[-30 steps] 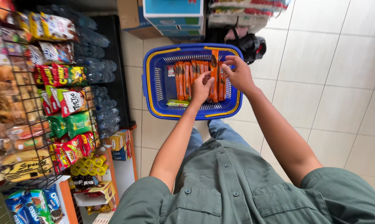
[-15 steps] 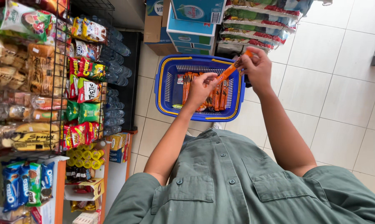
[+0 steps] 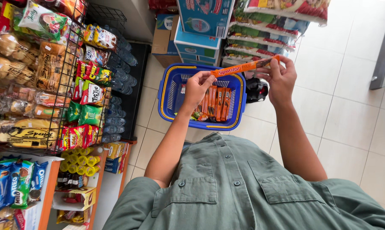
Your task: The person picks up snack bars from a blue basket and places them into organized boxes on the grocery store shelves.
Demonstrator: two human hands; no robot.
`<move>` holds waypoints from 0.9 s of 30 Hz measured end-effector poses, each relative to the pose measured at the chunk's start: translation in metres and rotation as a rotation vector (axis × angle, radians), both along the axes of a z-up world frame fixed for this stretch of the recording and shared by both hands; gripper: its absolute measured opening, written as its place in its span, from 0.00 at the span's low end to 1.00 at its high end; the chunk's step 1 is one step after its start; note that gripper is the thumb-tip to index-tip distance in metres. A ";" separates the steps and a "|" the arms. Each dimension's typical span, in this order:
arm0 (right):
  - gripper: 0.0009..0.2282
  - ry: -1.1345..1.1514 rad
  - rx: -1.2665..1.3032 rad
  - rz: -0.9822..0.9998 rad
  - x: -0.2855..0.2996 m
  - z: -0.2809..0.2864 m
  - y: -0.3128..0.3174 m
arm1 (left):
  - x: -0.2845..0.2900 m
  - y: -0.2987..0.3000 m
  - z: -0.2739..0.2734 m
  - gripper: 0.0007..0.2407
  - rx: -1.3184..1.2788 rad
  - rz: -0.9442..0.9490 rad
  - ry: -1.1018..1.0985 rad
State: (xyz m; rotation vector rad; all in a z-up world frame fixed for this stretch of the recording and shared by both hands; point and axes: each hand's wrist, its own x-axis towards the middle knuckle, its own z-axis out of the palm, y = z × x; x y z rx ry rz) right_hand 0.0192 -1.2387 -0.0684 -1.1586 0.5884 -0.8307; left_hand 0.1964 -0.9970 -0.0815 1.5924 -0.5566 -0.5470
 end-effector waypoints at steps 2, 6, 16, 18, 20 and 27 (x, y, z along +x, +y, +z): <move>0.13 -0.060 0.038 0.049 -0.009 0.003 -0.001 | -0.004 0.001 0.030 0.10 -0.049 0.023 0.025; 0.12 -0.084 0.044 0.089 -0.020 0.006 -0.004 | -0.008 -0.002 0.046 0.09 -0.074 0.046 0.030; 0.10 -0.093 0.003 0.165 -0.016 0.026 0.008 | -0.015 0.008 0.074 0.11 -0.208 0.153 0.064; 0.10 -0.093 -0.001 0.170 -0.012 0.025 0.017 | -0.016 0.020 0.078 0.11 -0.214 0.174 0.058; 0.10 -0.083 -0.017 0.165 -0.007 0.030 0.025 | -0.017 0.032 0.092 0.11 -0.249 0.199 0.060; 0.08 -0.042 -0.094 0.162 0.019 0.051 0.063 | -0.008 0.081 0.104 0.11 -0.316 0.300 0.036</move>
